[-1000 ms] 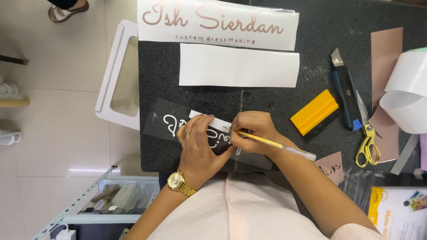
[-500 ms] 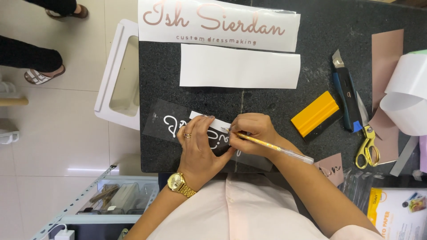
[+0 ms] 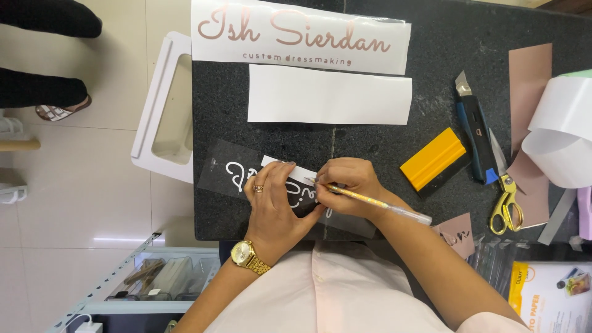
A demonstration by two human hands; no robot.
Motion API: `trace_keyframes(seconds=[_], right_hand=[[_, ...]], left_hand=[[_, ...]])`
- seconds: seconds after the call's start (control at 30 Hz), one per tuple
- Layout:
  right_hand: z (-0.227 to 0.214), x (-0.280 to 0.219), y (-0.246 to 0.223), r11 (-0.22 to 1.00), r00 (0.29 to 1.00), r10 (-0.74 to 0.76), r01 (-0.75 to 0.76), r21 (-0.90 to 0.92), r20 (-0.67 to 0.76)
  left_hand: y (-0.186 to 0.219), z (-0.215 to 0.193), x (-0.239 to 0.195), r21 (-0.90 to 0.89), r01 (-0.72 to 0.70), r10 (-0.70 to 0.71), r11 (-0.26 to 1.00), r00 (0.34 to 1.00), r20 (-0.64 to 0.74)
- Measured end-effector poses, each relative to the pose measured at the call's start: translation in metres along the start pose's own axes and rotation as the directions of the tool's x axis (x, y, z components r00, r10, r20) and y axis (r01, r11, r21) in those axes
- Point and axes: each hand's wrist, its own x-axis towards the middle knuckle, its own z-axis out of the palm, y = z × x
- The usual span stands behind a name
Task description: Weeding a vinyl decal by removing excess material from around the cut letters using a weeding tool.
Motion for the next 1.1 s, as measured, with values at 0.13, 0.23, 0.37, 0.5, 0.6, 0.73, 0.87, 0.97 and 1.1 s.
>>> trace_keyframes(seconds=[0.13,0.23,0.37,0.5,0.6,0.73,0.87,0.97,1.1], right_hand=[[-0.0020,-0.0011,0.0013,1.000,1.000,0.024,-0.024,-0.009,-0.008],[-0.0012,-0.0021,0.0038,1.000,1.000,0.013,-0.013,-0.007,0.007],[-0.0001,-0.0023,0.0036,1.000,1.000,-0.008,0.008,-0.009,0.010],[0.0006,-0.0030,0.0050,0.999,0.999,-0.028,0.028,-0.033,0.017],[0.0010,-0.0041,0.0046,0.997,0.999,-0.036,0.037,-0.066,0.014],[0.0004,-0.0033,0.0041,0.998,0.999,-0.043,0.045,-0.052,0.021],[-0.0024,-0.0003,-0.0008,1.000,1.000,0.000,0.001,-0.021,0.002],[-0.0027,0.0002,-0.0011,1.000,1.000,0.025,-0.025,-0.003,0.002],[-0.0020,-0.0017,0.0018,1.000,0.999,0.015,-0.015,-0.004,0.029]], left_hand=[[0.0006,0.0001,0.0000,-0.025,0.012,-0.011,1.000,1.000,0.008],[0.0001,0.0002,-0.0002,-0.023,0.021,-0.020,1.000,1.000,0.005],[-0.0011,0.0010,-0.0007,-0.010,0.012,-0.012,1.000,1.000,0.005],[-0.0019,0.0013,-0.0005,-0.002,0.003,-0.003,1.000,1.000,0.001],[-0.0022,0.0020,-0.0006,-0.001,0.002,-0.002,1.000,1.000,0.001],[-0.0030,0.0017,-0.0008,0.012,-0.007,0.007,1.000,1.000,0.008],[-0.0005,-0.0004,0.0006,-0.002,-0.001,0.001,1.000,1.000,0.015],[0.0001,0.0000,0.0005,-0.007,0.001,-0.001,1.000,1.000,0.016],[-0.0007,0.0016,-0.0004,0.021,-0.023,0.023,1.000,1.000,-0.014]])
